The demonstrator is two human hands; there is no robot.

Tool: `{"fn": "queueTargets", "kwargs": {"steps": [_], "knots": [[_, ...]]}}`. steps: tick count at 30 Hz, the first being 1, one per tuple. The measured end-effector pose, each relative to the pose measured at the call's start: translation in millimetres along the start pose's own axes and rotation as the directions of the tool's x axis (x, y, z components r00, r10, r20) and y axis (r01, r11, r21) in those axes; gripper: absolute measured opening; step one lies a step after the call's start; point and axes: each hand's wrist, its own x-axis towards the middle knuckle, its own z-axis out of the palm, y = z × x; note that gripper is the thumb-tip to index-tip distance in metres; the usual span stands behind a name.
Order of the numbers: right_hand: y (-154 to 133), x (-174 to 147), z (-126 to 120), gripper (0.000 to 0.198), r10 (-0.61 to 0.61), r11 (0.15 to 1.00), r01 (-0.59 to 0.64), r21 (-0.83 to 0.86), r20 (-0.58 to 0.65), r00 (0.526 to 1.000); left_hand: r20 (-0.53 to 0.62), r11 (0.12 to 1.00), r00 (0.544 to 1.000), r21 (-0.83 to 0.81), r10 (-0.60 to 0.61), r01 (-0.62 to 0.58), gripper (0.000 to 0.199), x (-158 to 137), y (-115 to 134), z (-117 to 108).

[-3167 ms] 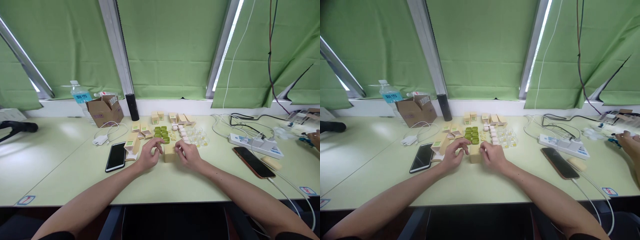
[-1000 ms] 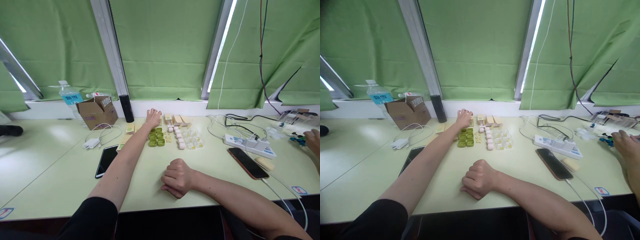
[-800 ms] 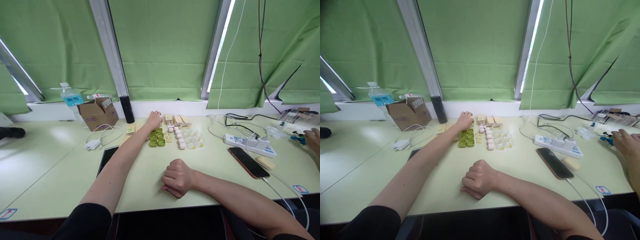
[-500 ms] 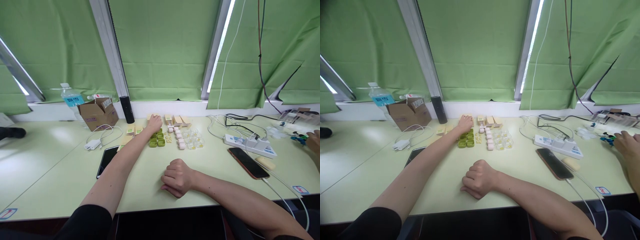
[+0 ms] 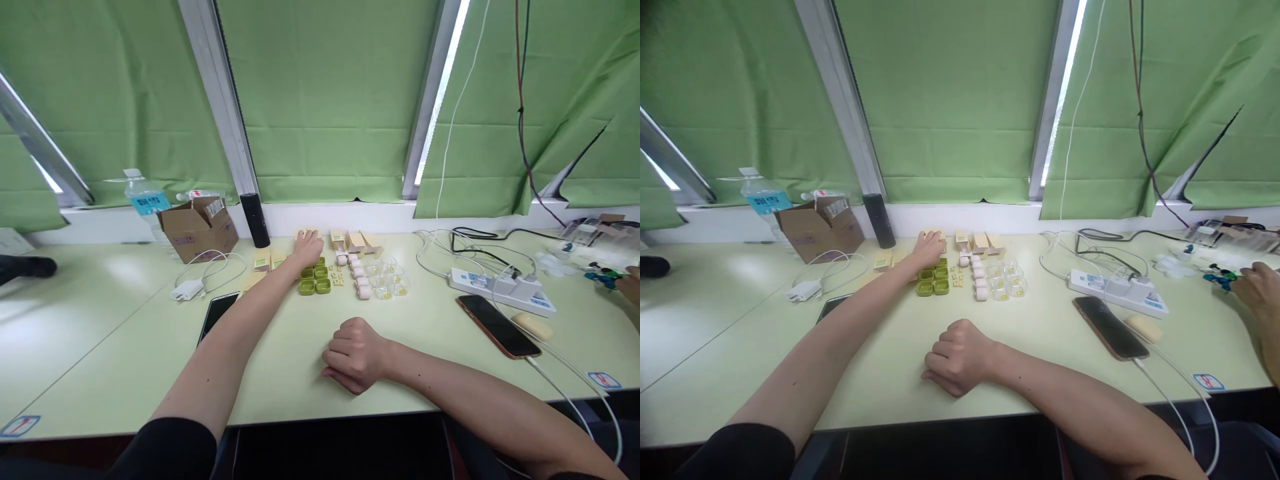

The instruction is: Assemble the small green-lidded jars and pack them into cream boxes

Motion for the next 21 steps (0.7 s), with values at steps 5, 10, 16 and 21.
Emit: {"fn": "queueTargets", "kwargs": {"steps": [5, 10, 16, 21], "knots": [[0, 3, -3, 0.023, 0.113, 0.991, -0.129, 0.032, 0.319, 0.941, -0.034, 0.996, 0.999, -0.087, 0.03, -0.033, 0.039, -36, 4, -32], [2, 8, -11, 0.012, 0.198, 0.962, -0.262, 0.083, 0.449, 0.871, -0.077, 0.942, 0.976, -0.258, 0.204, -0.217, 0.03, -108, 27, -43], [3, 5, -10, 0.008, 0.213, 0.952, -0.288, 0.1, 0.455, 0.865, -0.132, 0.921, 0.952, -0.245, 0.277, -0.302, 0.027, -177, 47, -28], [5, 1, -7, 0.007, 0.202, 0.953, -0.28, 0.114, 0.449, 0.87, -0.133, 0.923, 0.957, -0.261, 0.257, -0.284, 0.026, -185, 46, -13]]}}
